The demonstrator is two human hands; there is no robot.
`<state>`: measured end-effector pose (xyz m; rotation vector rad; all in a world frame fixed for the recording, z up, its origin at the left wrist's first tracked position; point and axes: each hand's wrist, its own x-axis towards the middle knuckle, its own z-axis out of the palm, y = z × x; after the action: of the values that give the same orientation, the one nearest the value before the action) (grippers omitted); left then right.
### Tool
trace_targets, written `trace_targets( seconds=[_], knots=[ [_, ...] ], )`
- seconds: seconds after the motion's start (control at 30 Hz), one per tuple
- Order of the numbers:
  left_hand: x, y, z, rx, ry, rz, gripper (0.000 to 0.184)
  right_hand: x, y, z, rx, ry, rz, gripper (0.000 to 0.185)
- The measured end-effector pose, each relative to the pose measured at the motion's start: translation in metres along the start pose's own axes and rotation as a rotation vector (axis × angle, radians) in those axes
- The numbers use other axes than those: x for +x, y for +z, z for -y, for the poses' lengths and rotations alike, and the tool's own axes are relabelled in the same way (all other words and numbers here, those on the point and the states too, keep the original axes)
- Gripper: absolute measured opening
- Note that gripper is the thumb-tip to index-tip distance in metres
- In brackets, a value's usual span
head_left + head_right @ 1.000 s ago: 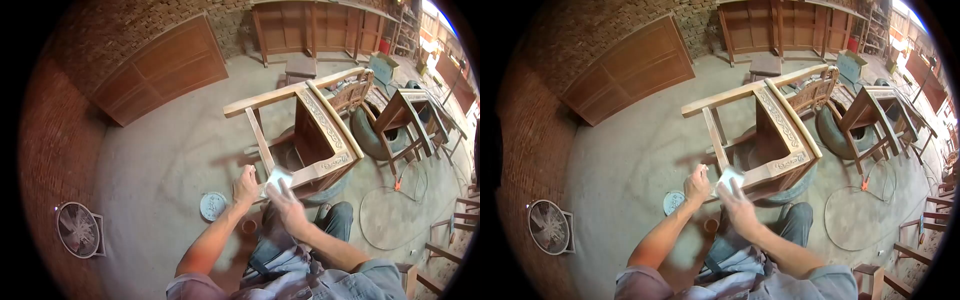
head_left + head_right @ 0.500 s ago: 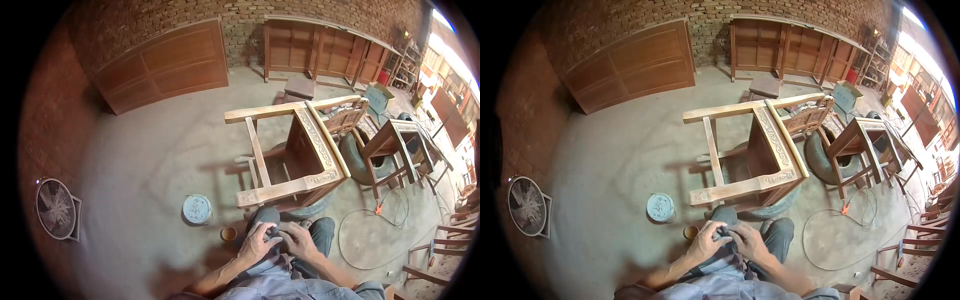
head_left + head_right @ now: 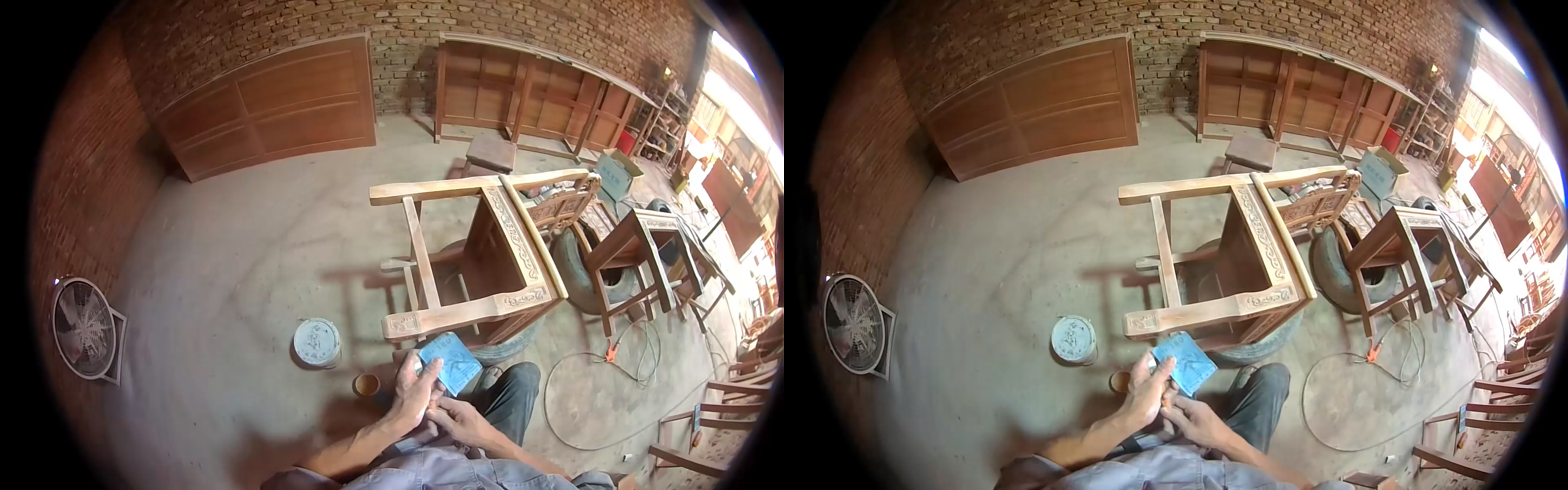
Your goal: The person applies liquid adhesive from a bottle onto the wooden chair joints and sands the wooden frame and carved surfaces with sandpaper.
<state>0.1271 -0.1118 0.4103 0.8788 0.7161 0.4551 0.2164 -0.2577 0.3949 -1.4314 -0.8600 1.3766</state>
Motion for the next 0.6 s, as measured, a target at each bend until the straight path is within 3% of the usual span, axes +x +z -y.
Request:
trace_targets(
  seconds=[0.03, 0.07, 0.17, 0.3, 0.33, 0.37, 0.43, 0.47, 0.57, 0.6],
  knots=[
    [0.002, 0.003, -0.005, -0.041, -0.009, -0.009, 0.020, -0.001, -0.008, -0.012, 0.010, -0.014, 0.023, 0.032],
    [0.009, 0.005, -0.005, -0.134, 0.039, -0.010, 0.020, -0.012, -0.012, 0.029, 0.034, 0.206, 0.046, 0.031],
    [0.026, 0.007, 0.001, -0.035, 0.117, 0.051, 0.023, -0.009, -0.016, 0.027, 0.166, 0.073, 0.038, 0.035],
    [0.085, 0.015, -0.043, 0.233, 0.248, 0.144, 0.026, 0.003, -0.041, 0.064, 0.135, 0.072, 0.079, 0.038],
    [0.115, 0.015, -0.057, 0.156, 0.515, 0.170, 0.022, 0.008, -0.049, 0.057, -0.162, -0.182, -0.080, 0.039],
    [0.138, 0.013, -0.081, 0.550, 0.718, -0.033, 0.021, 0.013, -0.060, 0.050, -0.461, -0.438, -0.237, 0.041],
    [0.199, 0.005, -0.102, 0.702, 0.728, -0.164, 0.026, 0.012, -0.088, 0.083, -0.589, -0.324, -0.346, 0.059],
    [0.228, 0.003, -0.107, 0.784, 0.751, -0.177, 0.027, 0.023, -0.105, 0.069, -0.760, -0.512, -0.395, 0.062],
    [0.285, 0.001, -0.085, 1.018, 0.903, -0.192, 0.028, 0.024, -0.131, 0.091, -1.148, -0.265, -0.299, 0.067],
    [0.291, 0.005, -0.086, 1.021, 0.876, -0.180, 0.027, 0.032, -0.136, 0.088, -1.147, -0.427, -0.341, 0.071]
  ],
)
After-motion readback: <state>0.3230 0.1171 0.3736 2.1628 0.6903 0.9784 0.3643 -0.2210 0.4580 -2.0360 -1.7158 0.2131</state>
